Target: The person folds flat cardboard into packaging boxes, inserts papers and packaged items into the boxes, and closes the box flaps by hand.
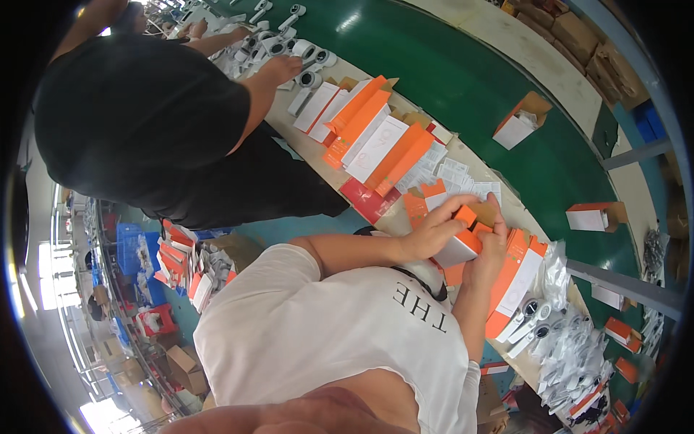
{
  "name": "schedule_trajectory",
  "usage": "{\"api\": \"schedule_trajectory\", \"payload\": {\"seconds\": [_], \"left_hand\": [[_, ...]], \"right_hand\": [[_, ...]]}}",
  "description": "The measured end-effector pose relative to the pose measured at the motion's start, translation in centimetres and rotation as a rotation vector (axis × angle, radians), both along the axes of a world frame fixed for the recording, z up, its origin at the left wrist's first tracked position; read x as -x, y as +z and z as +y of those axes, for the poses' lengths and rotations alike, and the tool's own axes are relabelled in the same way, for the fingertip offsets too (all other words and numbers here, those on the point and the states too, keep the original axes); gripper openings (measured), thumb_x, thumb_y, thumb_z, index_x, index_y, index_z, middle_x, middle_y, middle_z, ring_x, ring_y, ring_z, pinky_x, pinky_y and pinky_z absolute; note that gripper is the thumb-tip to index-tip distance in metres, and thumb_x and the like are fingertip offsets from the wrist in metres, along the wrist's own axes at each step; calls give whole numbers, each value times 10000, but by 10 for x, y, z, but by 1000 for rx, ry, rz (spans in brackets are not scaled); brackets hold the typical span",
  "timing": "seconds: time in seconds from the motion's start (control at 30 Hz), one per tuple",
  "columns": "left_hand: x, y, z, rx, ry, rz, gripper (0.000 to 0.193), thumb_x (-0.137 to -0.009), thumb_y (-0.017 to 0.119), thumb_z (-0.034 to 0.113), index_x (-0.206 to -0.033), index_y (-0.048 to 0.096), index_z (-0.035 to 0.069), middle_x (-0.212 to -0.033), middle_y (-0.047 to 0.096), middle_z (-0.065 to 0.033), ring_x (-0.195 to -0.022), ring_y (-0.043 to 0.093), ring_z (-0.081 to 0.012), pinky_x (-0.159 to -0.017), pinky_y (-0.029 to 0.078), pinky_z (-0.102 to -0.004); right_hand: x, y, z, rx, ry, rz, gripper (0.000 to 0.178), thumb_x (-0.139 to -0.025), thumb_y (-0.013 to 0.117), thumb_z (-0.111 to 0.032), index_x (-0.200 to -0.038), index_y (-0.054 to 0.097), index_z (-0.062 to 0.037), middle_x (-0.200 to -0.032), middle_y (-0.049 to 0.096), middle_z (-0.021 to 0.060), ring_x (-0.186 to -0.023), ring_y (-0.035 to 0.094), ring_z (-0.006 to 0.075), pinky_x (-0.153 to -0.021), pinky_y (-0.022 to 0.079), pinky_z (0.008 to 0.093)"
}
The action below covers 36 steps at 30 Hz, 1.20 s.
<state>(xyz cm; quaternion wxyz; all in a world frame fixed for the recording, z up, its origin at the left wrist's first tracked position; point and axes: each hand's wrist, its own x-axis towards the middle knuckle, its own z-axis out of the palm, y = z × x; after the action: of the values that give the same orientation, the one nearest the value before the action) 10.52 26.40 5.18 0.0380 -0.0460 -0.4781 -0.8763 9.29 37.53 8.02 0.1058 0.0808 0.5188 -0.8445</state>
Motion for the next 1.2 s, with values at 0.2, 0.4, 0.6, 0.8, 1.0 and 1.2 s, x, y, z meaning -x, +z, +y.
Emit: {"api": "schedule_trajectory", "payload": {"seconds": [0.2,0.4,0.6,0.8,1.0,1.2], "left_hand": [[8,-15,-2,108,-149,-127,136,-835,535,59,-968,512,43,-1048,509,-65,-1026,461,-141,-902,358,-274],[9,1,-7,177,-174,-200,244,-763,501,-48,-993,474,27,-1036,514,-66,-926,524,-123,-808,438,-247],[7,10,-1,287,-244,-222,363,-747,575,16,-1093,466,27,-1017,528,-78,-951,533,-169,-829,438,-277],[5,8,-14,825,-153,367,602,-615,754,175,-1131,476,39,-1064,525,-123,-1021,497,-270,-916,377,-378],[64,4,-87,354,362,-123,330,-823,577,158,-1115,497,28,-1010,575,-77,-939,566,-188,-833,463,-328],[70,-6,-166,-387,65,-277,370,-877,441,366,-1049,533,52,-1015,574,-110,-971,548,-264,-860,443,-392]], "right_hand": [[10,-27,12,-126,50,121,206,-749,431,-56,-870,593,-14,-1237,481,168,-1154,430,255,-995,299,353],[8,-13,9,-89,100,168,419,-667,419,69,-1046,569,-28,-1262,461,99,-1185,397,200,-968,318,293],[2,-9,13,-31,78,63,438,-704,392,74,-1100,554,-17,-1261,464,88,-1166,418,179,-966,331,287],[1,2,14,-40,113,189,514,-798,461,-132,-1290,380,-7,-1313,410,128,-1250,330,233,-1048,209,345],[19,-55,40,-133,154,148,400,-905,434,-252,-1221,466,-8,-1280,447,124,-1199,402,228,-985,327,340],[55,-164,35,-1002,173,277,350,-820,536,-147,-1166,537,-94,-1226,484,143,-1174,414,260,-964,351,331]]}}
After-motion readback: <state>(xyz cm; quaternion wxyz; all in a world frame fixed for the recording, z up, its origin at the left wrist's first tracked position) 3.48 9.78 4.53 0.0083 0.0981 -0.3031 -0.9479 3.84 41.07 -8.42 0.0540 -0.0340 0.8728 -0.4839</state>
